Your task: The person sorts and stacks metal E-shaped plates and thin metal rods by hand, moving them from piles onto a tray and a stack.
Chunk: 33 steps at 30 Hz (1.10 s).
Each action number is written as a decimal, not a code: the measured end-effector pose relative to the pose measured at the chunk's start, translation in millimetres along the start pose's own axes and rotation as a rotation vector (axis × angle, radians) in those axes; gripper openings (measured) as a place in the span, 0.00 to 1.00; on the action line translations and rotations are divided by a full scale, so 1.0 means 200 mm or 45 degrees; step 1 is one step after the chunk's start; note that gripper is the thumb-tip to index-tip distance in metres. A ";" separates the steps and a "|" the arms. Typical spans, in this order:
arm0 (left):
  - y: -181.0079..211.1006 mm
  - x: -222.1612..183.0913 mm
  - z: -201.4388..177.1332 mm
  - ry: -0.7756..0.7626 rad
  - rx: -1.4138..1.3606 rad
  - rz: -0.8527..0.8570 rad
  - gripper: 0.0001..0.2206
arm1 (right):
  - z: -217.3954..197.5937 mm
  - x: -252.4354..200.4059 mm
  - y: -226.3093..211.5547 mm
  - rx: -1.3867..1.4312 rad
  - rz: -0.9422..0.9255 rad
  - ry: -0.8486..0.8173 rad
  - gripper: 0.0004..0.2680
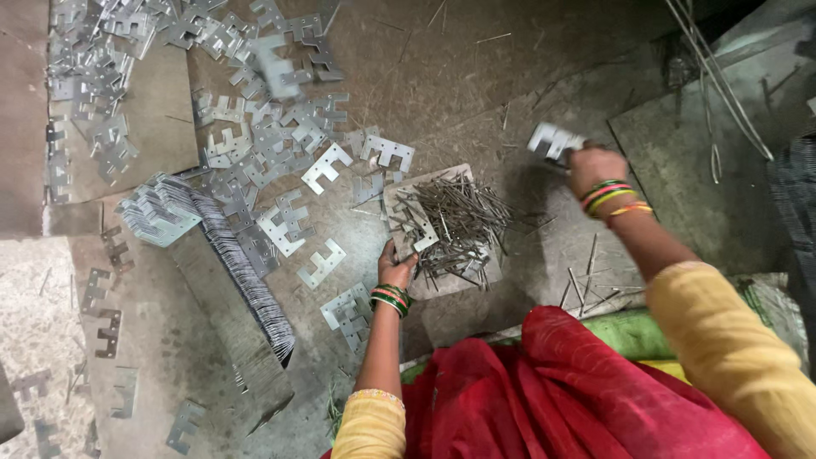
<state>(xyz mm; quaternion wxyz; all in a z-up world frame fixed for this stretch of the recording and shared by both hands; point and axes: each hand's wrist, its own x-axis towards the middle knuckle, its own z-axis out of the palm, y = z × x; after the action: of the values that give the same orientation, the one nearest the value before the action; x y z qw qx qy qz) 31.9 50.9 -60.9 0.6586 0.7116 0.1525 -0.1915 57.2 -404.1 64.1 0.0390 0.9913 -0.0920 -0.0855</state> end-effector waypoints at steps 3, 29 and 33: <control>-0.03 0.01 0.01 0.011 -0.093 0.072 0.27 | 0.03 -0.18 0.21 0.330 0.282 -0.061 0.10; -0.15 0.04 0.01 -0.017 -0.204 0.076 0.28 | -0.14 -0.24 -0.87 0.675 -0.244 0.025 0.08; -0.21 0.06 0.00 0.006 -0.253 0.098 0.31 | -0.19 -0.40 -0.52 0.667 -0.176 0.058 0.06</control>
<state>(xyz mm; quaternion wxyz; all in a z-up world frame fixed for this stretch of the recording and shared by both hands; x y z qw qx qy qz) 23.2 53.2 -103.4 0.7325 0.6484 0.1449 -0.1484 5.6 -284.9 104.3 -0.2225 0.9732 -0.0423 -0.0390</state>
